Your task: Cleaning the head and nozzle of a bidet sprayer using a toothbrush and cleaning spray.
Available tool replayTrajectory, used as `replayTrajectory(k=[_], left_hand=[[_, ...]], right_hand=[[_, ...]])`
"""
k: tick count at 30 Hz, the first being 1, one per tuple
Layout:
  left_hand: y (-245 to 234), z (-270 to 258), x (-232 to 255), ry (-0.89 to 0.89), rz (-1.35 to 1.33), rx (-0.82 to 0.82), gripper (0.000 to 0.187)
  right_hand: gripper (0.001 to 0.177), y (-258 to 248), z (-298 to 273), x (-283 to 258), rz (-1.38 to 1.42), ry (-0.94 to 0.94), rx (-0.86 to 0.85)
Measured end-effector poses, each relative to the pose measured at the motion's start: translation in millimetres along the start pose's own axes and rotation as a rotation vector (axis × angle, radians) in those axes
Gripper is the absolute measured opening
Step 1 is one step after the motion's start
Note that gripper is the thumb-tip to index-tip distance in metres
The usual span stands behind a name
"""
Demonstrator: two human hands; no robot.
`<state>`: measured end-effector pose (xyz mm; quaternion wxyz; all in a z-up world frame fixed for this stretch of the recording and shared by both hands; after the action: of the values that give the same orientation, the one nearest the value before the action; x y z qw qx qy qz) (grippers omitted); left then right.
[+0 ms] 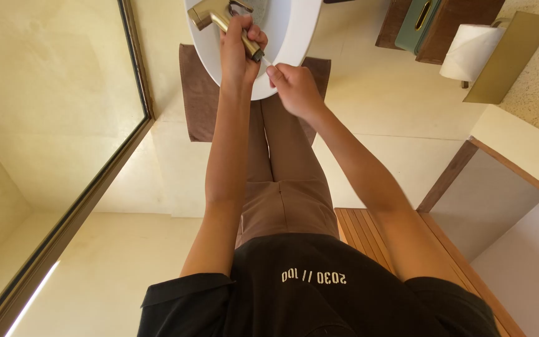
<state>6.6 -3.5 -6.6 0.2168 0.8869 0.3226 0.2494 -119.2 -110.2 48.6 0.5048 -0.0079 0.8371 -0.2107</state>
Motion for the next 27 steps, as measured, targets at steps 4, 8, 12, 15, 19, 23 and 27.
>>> replayTrajectory(k=[4, 8, 12, 15, 19, 23, 27], left_hand=[[22.0, -20.4, 9.8, -0.029, -0.004, -0.239, 0.019], [21.1, -13.0, 6.5, -0.052, 0.071, -0.242, 0.016], [20.8, -13.6, 3.2, -0.041, 0.033, -0.247, 0.015], [16.5, -12.7, -6.3, -0.055, 0.163, -0.189, 0.011], [-20.2, 32.6, 2.3, 0.014, 0.062, -0.144, 0.017], [-12.9, 32.1, 28.5, -0.029, -0.005, 0.030, 0.022], [-3.2, 26.4, 35.8, -0.133, -0.154, 0.097, 0.029]], right_hand=[[0.043, -0.4, -6.6, -2.5, 0.954, 0.624, -0.336], [0.042, -3.4, -4.6, -36.1, 0.903, 0.624, -0.247], [0.034, 4.8, 4.2, -21.2, 1.132, 0.737, -0.260], [0.031, -1.5, -9.2, -24.6, 1.047, 0.729, -0.224], [0.031, -13.4, -50.6, -12.5, 0.912, 0.759, -0.218], [0.028, -11.2, -71.8, -13.1, 0.570, 0.566, -0.059], [0.027, -21.2, -74.3, -11.3, 0.313, 0.224, 0.151]])
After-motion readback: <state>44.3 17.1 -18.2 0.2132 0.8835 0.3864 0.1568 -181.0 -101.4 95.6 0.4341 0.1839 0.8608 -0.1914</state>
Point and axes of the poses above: each hand's wrist, its own z-axis towards the middle knuckle, its own y-axis out of the palm, x = y × z, the point moved 1 cm from there along z, towards the middle knuckle, and after that the axes turned 11 degrees about x, right-handed, at the moved point
